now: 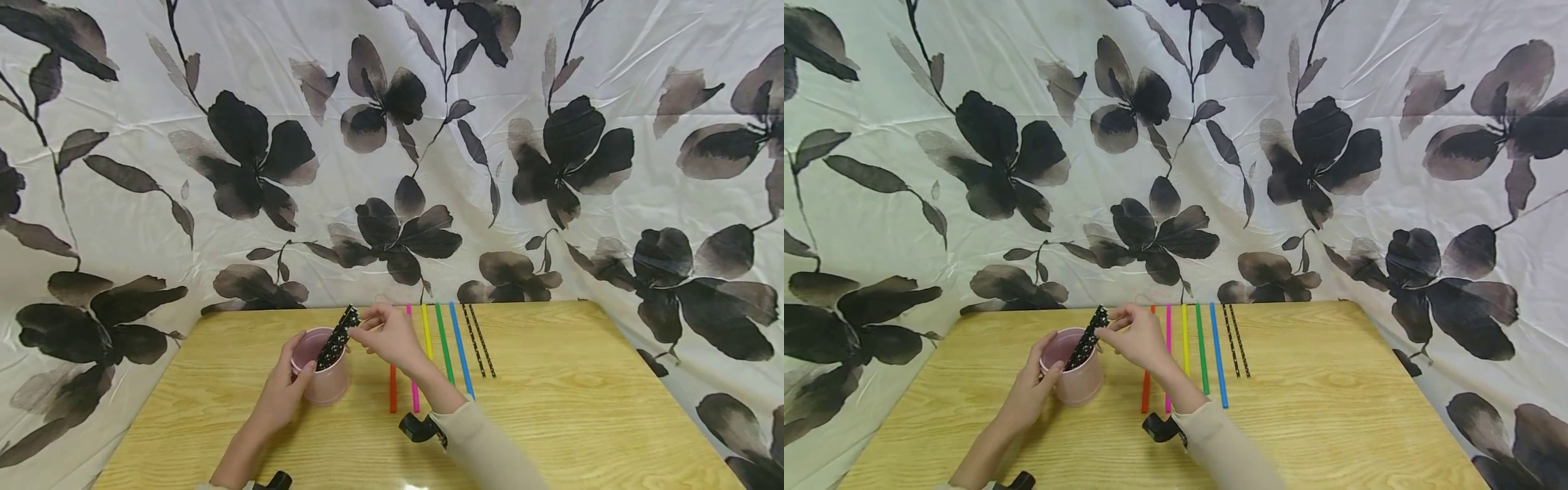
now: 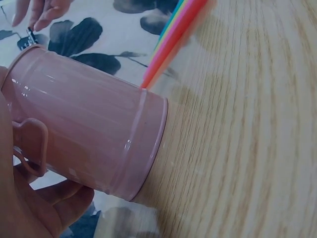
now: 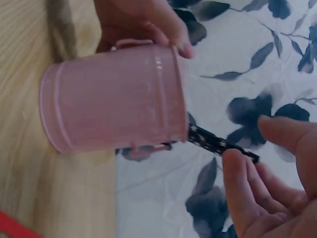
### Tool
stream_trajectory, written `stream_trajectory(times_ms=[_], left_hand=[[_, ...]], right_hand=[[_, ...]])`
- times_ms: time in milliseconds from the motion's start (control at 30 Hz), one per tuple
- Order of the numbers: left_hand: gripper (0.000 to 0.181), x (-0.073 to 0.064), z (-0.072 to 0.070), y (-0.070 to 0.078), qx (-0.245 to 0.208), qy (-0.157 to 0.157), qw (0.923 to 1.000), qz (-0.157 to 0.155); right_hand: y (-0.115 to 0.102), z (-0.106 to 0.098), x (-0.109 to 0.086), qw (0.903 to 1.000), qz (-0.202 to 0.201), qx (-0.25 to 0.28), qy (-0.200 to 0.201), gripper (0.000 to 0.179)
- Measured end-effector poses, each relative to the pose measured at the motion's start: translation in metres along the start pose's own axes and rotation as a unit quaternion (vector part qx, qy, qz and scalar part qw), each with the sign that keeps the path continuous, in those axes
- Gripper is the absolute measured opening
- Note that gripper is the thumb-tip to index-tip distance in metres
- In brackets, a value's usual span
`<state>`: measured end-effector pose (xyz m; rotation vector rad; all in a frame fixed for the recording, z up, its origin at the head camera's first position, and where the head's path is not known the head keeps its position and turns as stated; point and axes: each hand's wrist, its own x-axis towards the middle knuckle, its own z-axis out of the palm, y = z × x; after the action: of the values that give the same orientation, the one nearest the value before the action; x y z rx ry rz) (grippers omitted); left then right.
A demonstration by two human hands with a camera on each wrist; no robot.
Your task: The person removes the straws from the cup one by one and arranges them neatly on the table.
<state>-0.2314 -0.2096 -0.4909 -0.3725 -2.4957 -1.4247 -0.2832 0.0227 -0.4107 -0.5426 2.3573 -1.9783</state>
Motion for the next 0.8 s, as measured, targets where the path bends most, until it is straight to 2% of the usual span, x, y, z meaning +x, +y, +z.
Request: stream_trajectory(times_ms=[167, 333, 500, 667, 800], left_hand=[[0.058, 0.0, 0.001, -0.003, 0.009, 0.005, 0.9999, 0.004], [0.058, -0.001, 0.002, -0.007, 0.006, 0.007, 0.9999, 0.008], [0.057, 0.0, 0.001, -0.008, 0.009, 0.009, 0.9999, 0.008], [0.058, 0.001, 0.002, -0.007, 0.006, 0.008, 0.9999, 0.006], [0.058, 0.001, 0.002, -0.007, 0.005, 0.009, 0.9999, 0.004]], right_hand=[[0.008, 0.008, 0.003, 0.999, -0.003, 0.018, 0.042, 0.027], [0.018, 0.015, 0.005, 0.999, 0.005, 0.024, 0.038, 0.021], [0.021, 0.021, 0.007, 0.9991, 0.016, 0.003, 0.039, 0.022], [0.025, 0.028, 0.011, 0.9984, 0.004, -0.014, 0.055, 0.019], [0.025, 0.03, 0.012, 0.9981, -0.005, -0.007, 0.061, 0.018]])
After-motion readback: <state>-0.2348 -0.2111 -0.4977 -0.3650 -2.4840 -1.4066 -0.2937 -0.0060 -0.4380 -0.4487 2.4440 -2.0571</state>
